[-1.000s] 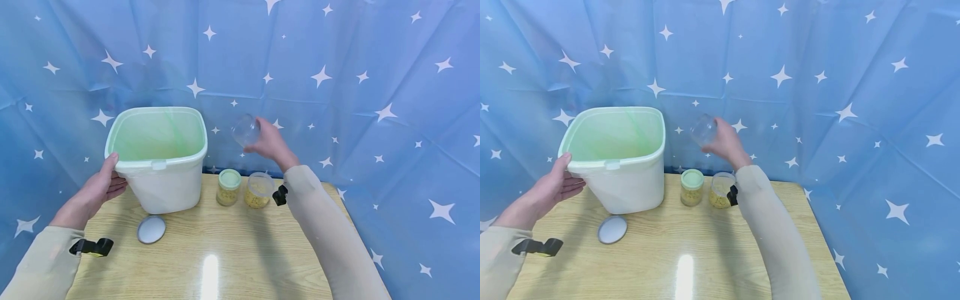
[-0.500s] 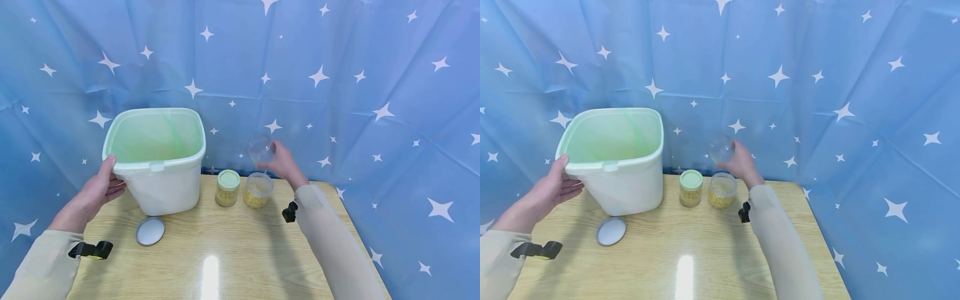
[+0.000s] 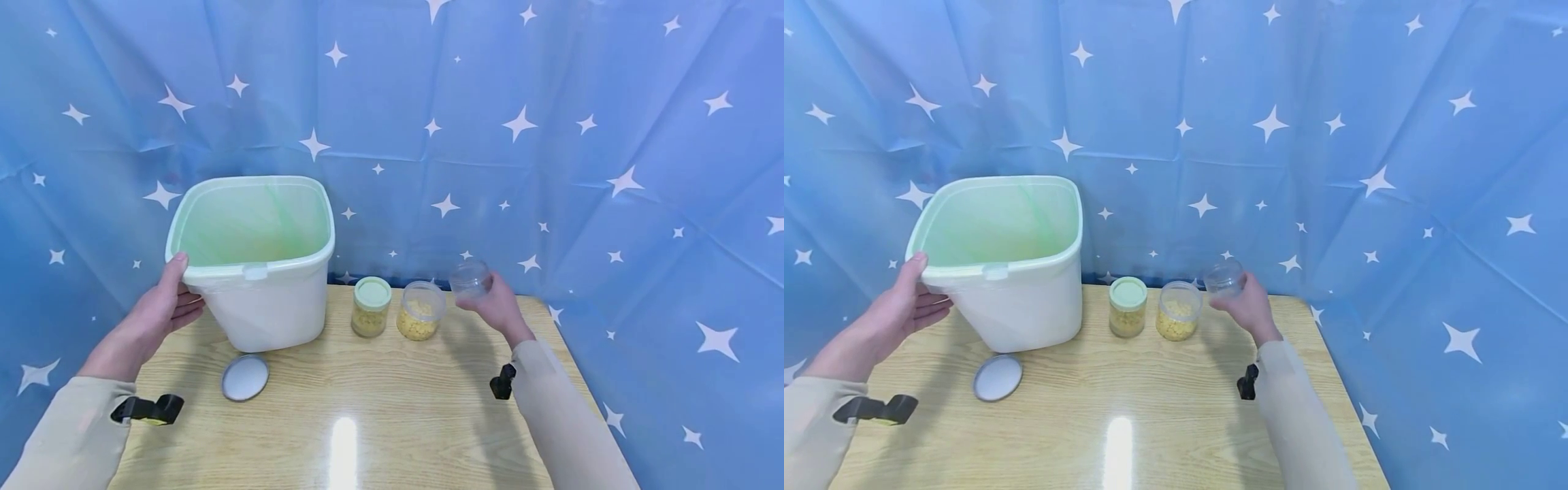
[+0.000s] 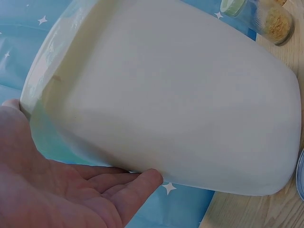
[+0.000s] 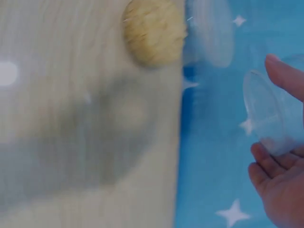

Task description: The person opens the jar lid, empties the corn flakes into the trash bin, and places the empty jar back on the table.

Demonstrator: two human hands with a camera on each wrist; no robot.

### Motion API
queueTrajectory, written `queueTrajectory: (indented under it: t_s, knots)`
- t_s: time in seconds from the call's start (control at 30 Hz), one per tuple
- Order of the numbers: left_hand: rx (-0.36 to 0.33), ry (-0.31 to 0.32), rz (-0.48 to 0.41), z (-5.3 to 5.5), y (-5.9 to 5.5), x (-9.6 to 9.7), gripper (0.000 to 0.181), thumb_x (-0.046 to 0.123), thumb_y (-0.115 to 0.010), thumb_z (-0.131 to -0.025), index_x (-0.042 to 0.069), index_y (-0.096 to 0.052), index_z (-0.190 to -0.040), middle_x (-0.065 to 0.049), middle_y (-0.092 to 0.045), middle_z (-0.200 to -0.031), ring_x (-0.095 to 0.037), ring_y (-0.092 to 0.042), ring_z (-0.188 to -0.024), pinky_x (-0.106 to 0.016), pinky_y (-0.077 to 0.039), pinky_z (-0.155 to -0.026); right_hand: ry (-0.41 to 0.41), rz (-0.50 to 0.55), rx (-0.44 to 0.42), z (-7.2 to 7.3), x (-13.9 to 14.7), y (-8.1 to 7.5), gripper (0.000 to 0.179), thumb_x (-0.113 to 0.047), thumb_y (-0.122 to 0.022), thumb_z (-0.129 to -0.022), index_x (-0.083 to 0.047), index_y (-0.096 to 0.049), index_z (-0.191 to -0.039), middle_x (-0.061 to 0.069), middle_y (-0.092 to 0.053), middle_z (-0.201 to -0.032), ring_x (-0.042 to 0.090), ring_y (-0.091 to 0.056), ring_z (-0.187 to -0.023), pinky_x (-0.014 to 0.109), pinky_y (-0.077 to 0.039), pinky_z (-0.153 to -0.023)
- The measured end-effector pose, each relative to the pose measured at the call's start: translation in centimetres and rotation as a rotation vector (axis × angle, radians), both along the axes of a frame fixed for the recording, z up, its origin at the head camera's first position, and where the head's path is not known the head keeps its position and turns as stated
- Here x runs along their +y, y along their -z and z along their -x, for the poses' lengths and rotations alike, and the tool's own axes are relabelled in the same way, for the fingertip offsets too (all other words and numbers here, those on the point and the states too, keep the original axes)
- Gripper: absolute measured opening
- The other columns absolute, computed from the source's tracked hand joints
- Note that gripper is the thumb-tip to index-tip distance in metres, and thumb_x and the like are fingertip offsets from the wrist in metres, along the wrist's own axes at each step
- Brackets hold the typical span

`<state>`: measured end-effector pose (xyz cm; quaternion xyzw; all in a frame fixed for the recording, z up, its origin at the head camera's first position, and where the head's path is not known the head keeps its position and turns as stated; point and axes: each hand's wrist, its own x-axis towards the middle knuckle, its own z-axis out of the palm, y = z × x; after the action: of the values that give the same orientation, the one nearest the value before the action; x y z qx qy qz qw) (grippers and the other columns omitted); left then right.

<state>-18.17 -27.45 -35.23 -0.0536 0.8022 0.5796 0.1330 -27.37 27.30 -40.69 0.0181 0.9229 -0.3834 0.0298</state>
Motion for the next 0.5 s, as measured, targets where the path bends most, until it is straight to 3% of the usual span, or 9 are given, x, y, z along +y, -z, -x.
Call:
queueTrajectory:
  t_s: [0.23,0.5]
  knots:
    - [-0.004,-0.007,0.003,-0.1,0.1,0.0,0.102,0.074,-0.002,-0.091,-0.008,-0.004,-0.153,-0.036,-0.01,-0.157,-0.05,-0.02,-0.144,-0.054,-0.026,-0.117,0.067,-0.027,-0.107,-1.9,2.6,3.9,0.104,-0.055,-0.07,-0.084,0.001,-0.015,-0.152,0.027,-0.031,-0.152,0.045,-0.037,-0.135,0.056,-0.042,-0.106]
    - [0.0,-0.008,0.002,0.0,0.0,-0.1,0.102,0.073,-0.002,-0.092,-0.008,-0.007,-0.153,-0.035,-0.012,-0.157,-0.05,-0.022,-0.143,-0.049,-0.033,-0.115,0.125,0.007,-0.164,-4.0,4.4,8.0,0.113,-0.062,-0.064,-0.085,0.001,-0.001,-0.155,0.028,-0.025,-0.156,0.047,-0.033,-0.138,0.06,-0.039,-0.109]
